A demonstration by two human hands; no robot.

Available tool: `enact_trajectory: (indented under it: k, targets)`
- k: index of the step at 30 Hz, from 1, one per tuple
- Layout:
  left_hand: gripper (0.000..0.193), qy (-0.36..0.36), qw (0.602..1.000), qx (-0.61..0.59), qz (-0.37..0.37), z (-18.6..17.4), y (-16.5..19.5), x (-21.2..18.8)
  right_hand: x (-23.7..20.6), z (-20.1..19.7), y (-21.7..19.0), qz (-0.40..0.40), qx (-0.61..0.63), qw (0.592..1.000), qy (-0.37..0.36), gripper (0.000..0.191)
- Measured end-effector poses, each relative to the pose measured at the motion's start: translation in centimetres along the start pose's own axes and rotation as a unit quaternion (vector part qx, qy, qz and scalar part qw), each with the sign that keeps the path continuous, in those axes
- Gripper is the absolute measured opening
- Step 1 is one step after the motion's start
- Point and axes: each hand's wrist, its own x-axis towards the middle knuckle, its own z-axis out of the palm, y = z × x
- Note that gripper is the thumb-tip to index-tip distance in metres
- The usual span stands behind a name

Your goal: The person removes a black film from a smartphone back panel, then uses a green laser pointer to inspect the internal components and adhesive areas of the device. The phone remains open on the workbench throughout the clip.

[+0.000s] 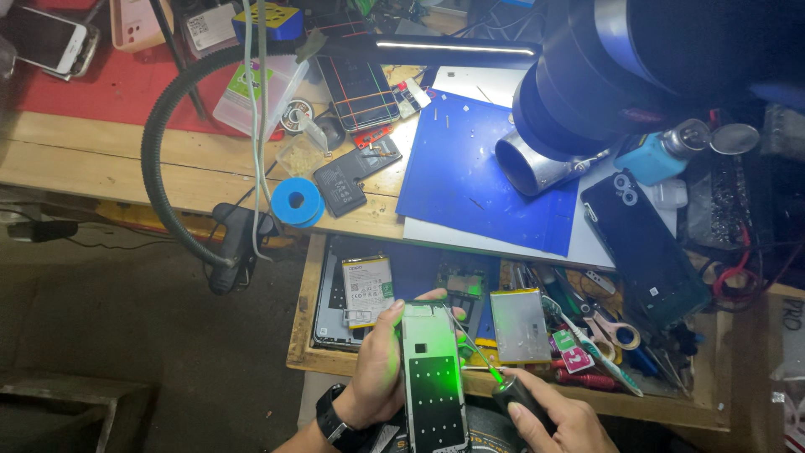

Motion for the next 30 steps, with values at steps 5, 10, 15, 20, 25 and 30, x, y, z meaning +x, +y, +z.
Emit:
enact_trajectory:
  k: [5, 10, 15, 20, 25, 30]
  targets:
    - [0.067, 0.008, 0.998, 0.046, 0.030, 0.0, -0.3, 0.0, -0.1, 0.2, -0.8, -0.007, 0.013, 1.000, -0.019, 0.059]
    - [0.077, -0.005, 0.995, 0.083, 0.047, -0.2, -0.6, 0.3, 0.1, 0.4, -1.7, -0.015, 0.018, 1.000, -0.008, 0.060]
    - [0.077, 0.000, 0.997, 0.057, 0.058, -0.1, -1.1, 0.2, 0.0, 0.8, -1.2, -0.060, 0.078, 0.995, -0.005, 0.058]
    - [0.069, 0.012, 0.998, -0.002, 0.064, 0.7, -1.4, 0.0, 0.0, 1.5, -0.6, -0.047, 0.101, 0.994, -0.017, 0.059]
    - [0.066, 0.007, 0.997, -0.061, 0.051, 1.2, -1.2, 0.1, 0.0, 2.1, -0.3, -0.025, 0.108, 0.994, -0.025, 0.059]
    - [0.065, 0.032, 0.996, -0.060, 0.051, 1.3, -1.2, 0.2, -0.1, 2.2, -0.3, -0.077, 0.101, 0.992, -0.012, 0.057]
